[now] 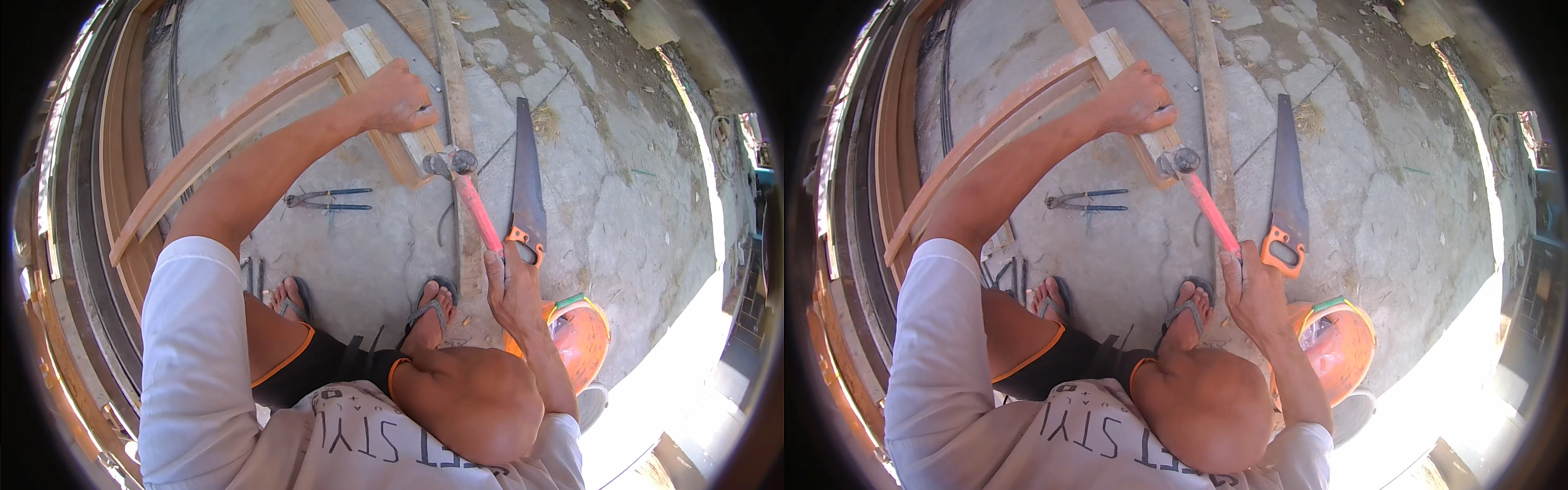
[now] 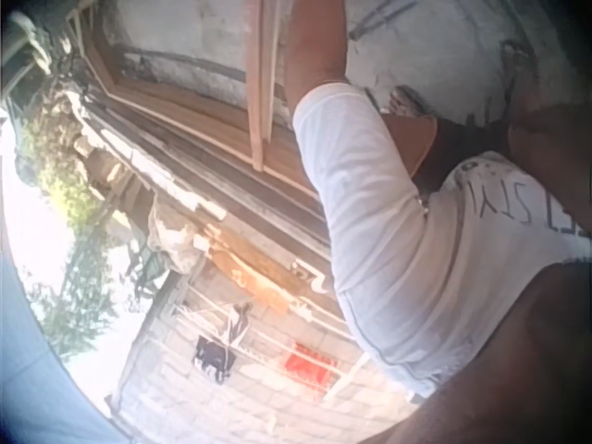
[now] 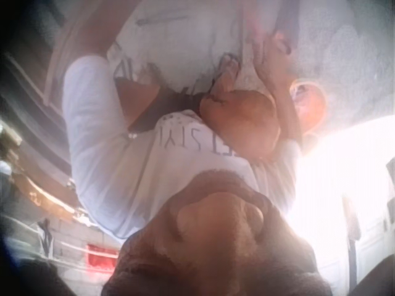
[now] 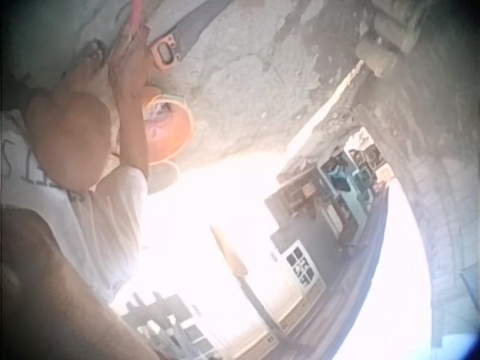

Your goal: The person uses a hand saw to cut a wooden plank, then marks measurements on the wood with a pencil. They assemble the cut pieces into a frame structure, securing them by hammering nails into the joints.

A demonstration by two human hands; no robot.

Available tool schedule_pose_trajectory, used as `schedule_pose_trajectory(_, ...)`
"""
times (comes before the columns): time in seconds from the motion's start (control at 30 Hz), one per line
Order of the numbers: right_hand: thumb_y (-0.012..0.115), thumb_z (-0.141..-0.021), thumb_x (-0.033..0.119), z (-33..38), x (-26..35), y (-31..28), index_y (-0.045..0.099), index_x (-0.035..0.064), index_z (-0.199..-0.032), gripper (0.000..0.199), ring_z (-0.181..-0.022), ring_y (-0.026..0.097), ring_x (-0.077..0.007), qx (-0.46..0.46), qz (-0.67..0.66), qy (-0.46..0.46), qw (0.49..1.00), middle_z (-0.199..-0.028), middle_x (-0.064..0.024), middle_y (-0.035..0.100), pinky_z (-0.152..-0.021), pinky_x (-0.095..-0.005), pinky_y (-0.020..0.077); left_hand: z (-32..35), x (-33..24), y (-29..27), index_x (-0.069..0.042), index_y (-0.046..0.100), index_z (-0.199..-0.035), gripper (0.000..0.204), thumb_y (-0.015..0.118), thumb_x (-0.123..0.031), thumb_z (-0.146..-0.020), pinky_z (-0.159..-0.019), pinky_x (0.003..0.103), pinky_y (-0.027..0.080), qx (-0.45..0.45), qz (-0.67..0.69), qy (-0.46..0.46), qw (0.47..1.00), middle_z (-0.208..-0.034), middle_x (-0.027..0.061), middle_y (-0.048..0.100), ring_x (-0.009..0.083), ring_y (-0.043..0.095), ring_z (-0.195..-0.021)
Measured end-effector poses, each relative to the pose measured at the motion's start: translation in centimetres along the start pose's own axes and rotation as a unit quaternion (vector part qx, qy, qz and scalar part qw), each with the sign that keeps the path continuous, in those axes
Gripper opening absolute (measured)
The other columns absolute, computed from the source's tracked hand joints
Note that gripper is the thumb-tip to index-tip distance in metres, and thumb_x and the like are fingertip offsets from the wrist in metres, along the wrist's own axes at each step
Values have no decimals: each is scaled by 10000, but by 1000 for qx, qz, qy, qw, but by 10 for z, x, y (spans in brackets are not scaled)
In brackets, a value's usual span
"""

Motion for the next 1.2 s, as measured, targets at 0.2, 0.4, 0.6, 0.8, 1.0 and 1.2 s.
schedule_pose_trajectory(0.2,510,-1105,485,2,23,-40,570,-1,-1014,498,-500,504,-234,-156,-153,-93,971,-593,-79,498,-508,-367,404,6,2,3,-46,731,-656,466,589,-400,-923,-848,443,456,2,-9,-19,1000,-625,171,664,362,603,-607)
schedule_pose_trajectory(0.4,520,-1090,554,3,-1,-2,558,-27,-992,591,-464,512,-247,-156,-64,-73,983,-568,-101,489,-474,-378,426,-1,-3,-1,-60,751,-692,370,613,-339,-892,-843,441,436,-10,-5,5,1000,-663,173,665,353,595,-654)
schedule_pose_trajectory(0.6,502,-1088,564,3,21,-14,520,-1,-988,574,-491,473,-215,-82,-98,-36,991,-602,-90,508,-469,-366,367,10,0,3,-85,727,-668,355,616,-346,-881,-821,432,429,-40,36,13,998,-668,173,670,344,594,-647)
schedule_pose_trajectory(0.8,431,-1116,570,4,-3,-4,525,14,-962,584,-480,422,-101,-122,-131,-168,969,-572,-76,451,-462,-333,344,1,-2,-3,-90,701,-623,448,604,-405,-927,-772,440,454,-61,9,36,997,-601,150,654,362,607,-582)
schedule_pose_trajectory(1.0,497,-1120,448,-4,2,-10,552,-16,-1042,474,-465,468,-347,-34,-54,10,998,-580,-191,503,-524,-426,410,8,0,1,-92,692,-614,461,598,-412,-931,-755,444,455,-49,-31,28,998,-603,160,656,357,612,-576)
schedule_pose_trajectory(1.2,479,-1111,521,16,-11,-2,570,-7,-971,555,-508,545,-219,-165,-98,-89,977,-598,-105,512,-479,-388,383,-5,-4,0,-87,685,-620,388,588,-349,-888,-794,449,440,-42,6,19,999,-664,167,675,368,603,-643)
Point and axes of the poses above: each hand's wrist, its own z-axis away from the middle knuckle, its own y-axis out of the palm, x = y × z, the point moved 3 cm from there along -z, towards the middle knuckle
